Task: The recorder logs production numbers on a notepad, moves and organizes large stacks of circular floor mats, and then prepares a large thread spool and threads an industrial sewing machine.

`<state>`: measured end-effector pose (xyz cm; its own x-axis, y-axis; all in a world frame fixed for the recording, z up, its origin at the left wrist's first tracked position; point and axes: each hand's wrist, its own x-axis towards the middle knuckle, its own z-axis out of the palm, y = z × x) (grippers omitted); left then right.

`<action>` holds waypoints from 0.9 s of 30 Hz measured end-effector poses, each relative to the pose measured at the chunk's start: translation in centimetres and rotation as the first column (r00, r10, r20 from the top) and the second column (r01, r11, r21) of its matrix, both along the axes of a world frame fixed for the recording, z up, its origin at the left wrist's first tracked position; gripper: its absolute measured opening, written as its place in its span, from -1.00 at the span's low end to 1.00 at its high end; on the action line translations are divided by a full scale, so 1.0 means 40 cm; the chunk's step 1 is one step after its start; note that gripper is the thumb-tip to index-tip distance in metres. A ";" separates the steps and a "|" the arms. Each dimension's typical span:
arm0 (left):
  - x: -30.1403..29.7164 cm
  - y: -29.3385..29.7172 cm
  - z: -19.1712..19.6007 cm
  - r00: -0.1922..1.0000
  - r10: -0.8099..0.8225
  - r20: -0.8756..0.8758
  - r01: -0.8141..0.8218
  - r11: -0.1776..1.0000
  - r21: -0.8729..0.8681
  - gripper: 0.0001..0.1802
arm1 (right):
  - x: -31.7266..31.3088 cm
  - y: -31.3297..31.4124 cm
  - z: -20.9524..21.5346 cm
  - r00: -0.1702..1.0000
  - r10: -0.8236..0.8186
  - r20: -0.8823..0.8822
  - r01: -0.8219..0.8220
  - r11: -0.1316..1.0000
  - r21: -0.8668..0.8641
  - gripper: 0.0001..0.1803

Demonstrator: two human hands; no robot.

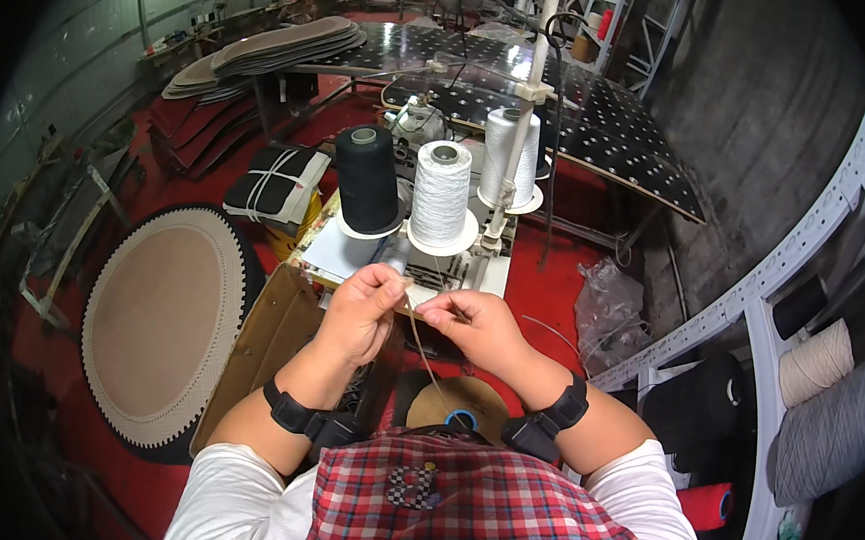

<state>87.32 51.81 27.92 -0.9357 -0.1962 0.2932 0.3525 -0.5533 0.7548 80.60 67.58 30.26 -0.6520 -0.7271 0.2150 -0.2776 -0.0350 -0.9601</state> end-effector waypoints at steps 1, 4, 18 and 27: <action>0.001 -0.006 0.004 1.000 -0.008 0.021 0.005 0.992 0.129 -0.89 | 0.001 0.007 0.001 0.989 0.015 -0.145 -0.011 0.999 0.031 -0.86; 0.008 -0.029 0.001 0.995 0.086 0.055 -0.091 0.993 0.080 -0.89 | -0.004 0.022 0.002 0.966 -0.073 -0.248 0.091 0.994 0.062 -0.87; 0.028 -0.053 0.004 0.718 0.555 -0.421 -0.529 0.041 -0.848 -0.90 | 0.009 0.064 0.012 0.893 0.058 -0.447 -0.028 0.997 0.075 -0.92; 0.018 -0.132 -0.071 0.858 0.510 -0.070 -0.146 0.111 -0.983 -0.85 | 0.011 0.049 -0.021 0.836 0.273 -0.476 -0.199 0.959 0.202 -0.83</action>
